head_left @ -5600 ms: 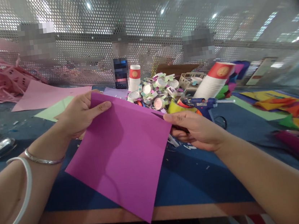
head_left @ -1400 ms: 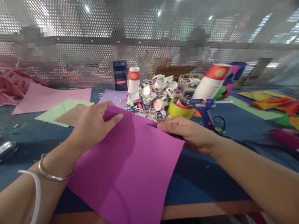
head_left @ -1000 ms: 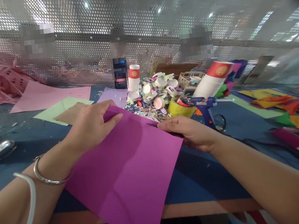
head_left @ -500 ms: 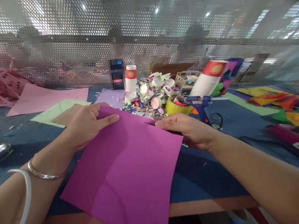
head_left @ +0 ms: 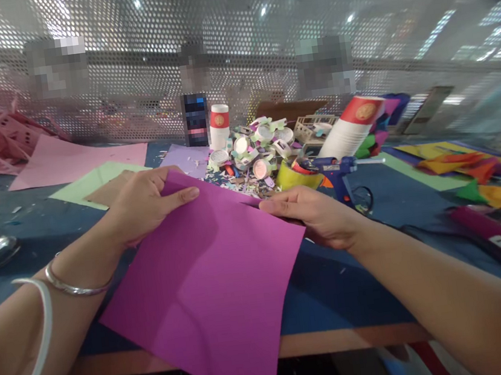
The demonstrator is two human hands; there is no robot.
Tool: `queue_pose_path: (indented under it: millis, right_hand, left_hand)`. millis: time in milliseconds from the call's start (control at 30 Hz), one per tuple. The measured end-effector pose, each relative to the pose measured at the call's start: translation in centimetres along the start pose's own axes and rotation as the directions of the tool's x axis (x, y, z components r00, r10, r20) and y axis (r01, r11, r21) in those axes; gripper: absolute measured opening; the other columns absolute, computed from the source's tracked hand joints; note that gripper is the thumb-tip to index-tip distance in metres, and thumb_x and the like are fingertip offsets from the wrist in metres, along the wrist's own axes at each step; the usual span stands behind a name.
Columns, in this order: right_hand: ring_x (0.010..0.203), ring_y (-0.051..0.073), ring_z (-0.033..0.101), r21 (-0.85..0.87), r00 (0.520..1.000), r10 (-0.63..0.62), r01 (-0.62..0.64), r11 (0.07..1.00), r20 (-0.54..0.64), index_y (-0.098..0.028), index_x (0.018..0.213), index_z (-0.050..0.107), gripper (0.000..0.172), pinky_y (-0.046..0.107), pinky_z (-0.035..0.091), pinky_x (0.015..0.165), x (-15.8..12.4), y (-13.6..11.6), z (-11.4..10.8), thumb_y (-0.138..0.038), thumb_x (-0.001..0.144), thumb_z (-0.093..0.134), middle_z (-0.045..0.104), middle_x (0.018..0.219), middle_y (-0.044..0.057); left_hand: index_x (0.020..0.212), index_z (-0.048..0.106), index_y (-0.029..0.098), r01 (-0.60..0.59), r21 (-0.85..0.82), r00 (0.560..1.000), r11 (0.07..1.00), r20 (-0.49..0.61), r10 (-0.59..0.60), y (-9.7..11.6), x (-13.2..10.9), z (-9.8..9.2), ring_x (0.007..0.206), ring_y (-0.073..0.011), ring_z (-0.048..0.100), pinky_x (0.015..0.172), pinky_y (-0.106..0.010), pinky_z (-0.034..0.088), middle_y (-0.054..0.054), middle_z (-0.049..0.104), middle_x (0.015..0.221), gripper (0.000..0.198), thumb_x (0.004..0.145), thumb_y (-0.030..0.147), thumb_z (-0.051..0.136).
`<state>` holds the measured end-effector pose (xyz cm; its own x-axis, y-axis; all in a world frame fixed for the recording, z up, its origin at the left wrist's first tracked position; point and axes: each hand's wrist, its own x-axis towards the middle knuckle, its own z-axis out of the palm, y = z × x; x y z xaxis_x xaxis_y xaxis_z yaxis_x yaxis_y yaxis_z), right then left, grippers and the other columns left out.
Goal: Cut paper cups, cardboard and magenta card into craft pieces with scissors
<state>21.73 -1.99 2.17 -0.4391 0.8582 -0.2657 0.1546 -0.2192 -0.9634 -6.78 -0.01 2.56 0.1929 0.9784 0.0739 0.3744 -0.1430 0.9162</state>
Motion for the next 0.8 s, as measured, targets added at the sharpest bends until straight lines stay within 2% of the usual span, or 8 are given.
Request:
queue_pose_path:
  millis: [133,233,400,467,667,800]
  right_hand:
    - [0.054,0.011,0.054,0.010,1.000,0.005,-0.004,1.000,-0.024,-0.013,0.074,0.073,0.037,0.025,0.038,0.053,0.1,0.0,0.1,-0.050,0.078,0.078,0.068,0.065,0.003]
    - [0.053,0.010,0.052,0.002,1.000,0.007,-0.007,1.000,-0.015,-0.014,0.073,0.072,0.038,0.025,0.036,0.051,0.2,0.1,0.2,-0.051,0.079,0.077,0.065,0.063,0.002]
    - [0.043,0.005,0.028,-0.086,1.000,-0.009,0.009,0.996,-0.005,-0.016,0.064,0.062,0.043,0.026,0.016,0.043,0.3,0.4,0.1,-0.052,0.083,0.074,0.044,0.050,-0.005]
    - [0.043,0.005,0.024,-0.102,1.000,-0.015,0.015,0.995,-0.003,-0.016,0.064,0.061,0.043,0.027,0.012,0.043,0.3,0.4,0.0,-0.053,0.083,0.073,0.040,0.049,-0.006]
    - [0.044,0.006,0.024,-0.097,1.000,-0.004,0.004,0.995,-0.003,-0.016,0.068,0.063,0.041,0.027,0.013,0.045,0.2,0.2,0.1,-0.052,0.084,0.072,0.043,0.051,-0.005]
    - [0.044,0.006,0.025,-0.090,1.000,0.008,-0.009,0.996,-0.012,-0.016,0.068,0.064,0.040,0.027,0.014,0.046,0.1,0.3,0.2,-0.051,0.084,0.072,0.043,0.051,-0.005]
  left_hand:
    - [0.092,0.068,0.021,0.043,-0.108,0.999,0.993,0.024,-0.040,0.2,0.0,0.2,0.064,-0.0226,0.073,0.050,-0.028,0.058,-0.004,0.076,0.081,0.030,0.077,0.045,0.078]
    - [0.091,0.068,0.020,0.067,-0.150,0.997,0.986,0.039,-0.062,0.2,0.0,0.4,0.061,-0.0218,0.072,0.048,-0.028,0.058,-0.004,0.076,0.079,0.029,0.076,0.042,0.079]
    - [0.085,0.068,0.020,0.058,-0.124,0.997,0.991,0.048,-0.052,0.2,0.0,0.7,0.058,-0.0195,0.071,0.046,-0.025,0.057,-0.003,0.075,0.075,0.023,0.077,0.037,0.079]
    - [0.085,0.068,0.019,0.048,-0.108,0.998,0.993,0.039,-0.044,0.2,-0.1,0.8,0.059,-0.0191,0.071,0.046,-0.024,0.056,-0.003,0.075,0.075,0.023,0.077,0.038,0.079]
    - [0.087,0.068,0.019,0.030,-0.119,0.999,0.992,0.032,-0.026,0.5,-0.2,1.0,0.060,-0.0183,0.070,0.047,-0.023,0.057,-0.003,0.074,0.076,0.023,0.078,0.037,0.079]
    - [0.086,0.067,0.019,0.064,-0.158,0.997,0.985,0.050,-0.057,0.7,-0.3,1.1,0.059,-0.0183,0.071,0.048,-0.024,0.058,-0.002,0.075,0.076,0.022,0.078,0.036,0.079]
